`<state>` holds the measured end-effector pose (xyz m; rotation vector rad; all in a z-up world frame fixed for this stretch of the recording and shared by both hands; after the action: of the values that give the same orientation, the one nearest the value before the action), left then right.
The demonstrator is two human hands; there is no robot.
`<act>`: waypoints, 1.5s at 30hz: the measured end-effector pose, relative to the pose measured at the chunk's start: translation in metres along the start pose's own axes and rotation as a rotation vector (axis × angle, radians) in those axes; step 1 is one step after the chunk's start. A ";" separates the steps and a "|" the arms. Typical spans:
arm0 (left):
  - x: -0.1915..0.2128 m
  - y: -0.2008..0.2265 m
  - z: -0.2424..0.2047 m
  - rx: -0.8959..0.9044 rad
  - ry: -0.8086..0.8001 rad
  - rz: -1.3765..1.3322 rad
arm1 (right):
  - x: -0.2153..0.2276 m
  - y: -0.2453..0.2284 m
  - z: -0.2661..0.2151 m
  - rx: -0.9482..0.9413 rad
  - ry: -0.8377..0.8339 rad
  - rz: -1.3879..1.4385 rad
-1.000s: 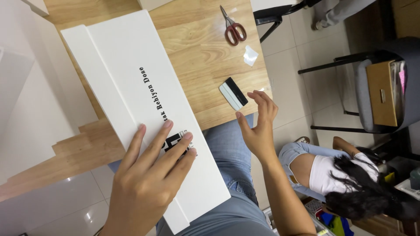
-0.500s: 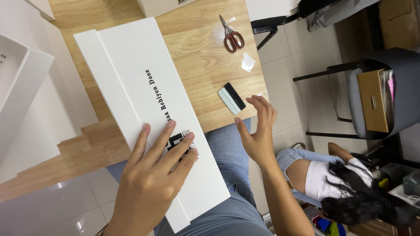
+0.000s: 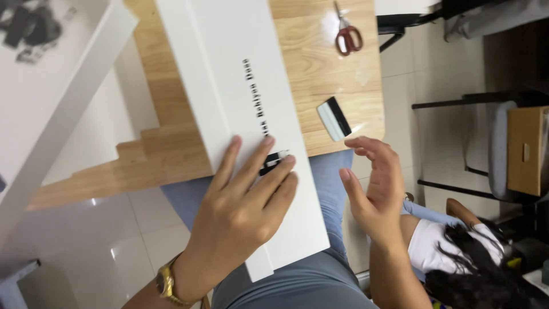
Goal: Applying labels to white boxes and smoothing them with a scraper tool
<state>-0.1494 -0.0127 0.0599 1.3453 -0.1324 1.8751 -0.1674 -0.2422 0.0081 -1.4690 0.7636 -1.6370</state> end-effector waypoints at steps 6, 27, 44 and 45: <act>-0.003 -0.001 -0.016 0.285 -0.065 -0.203 | 0.002 -0.045 0.023 0.318 -0.263 -0.212; -0.009 0.002 -0.026 0.456 -0.243 -0.121 | -0.016 -0.067 0.048 0.578 -0.385 -0.404; -0.006 -0.002 -0.024 0.433 -0.270 -0.054 | -0.008 -0.074 0.057 0.427 -0.549 -0.419; -0.006 -0.002 -0.024 0.437 -0.259 -0.061 | -0.009 -0.076 0.057 0.406 -0.565 -0.438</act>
<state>-0.1655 -0.0026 0.0446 1.8646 0.1982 1.7313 -0.1235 -0.1923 0.0768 -1.7396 -0.2085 -1.4433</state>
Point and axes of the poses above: each hand's wrist, its own z-axis towards the middle knuckle, its own x-axis out of the back of the hand, y = z × x, the point moved 1 cm from there along z, towards the middle knuckle, and after that the axes turned 3 degrees about -y, right-handed, at the moved point
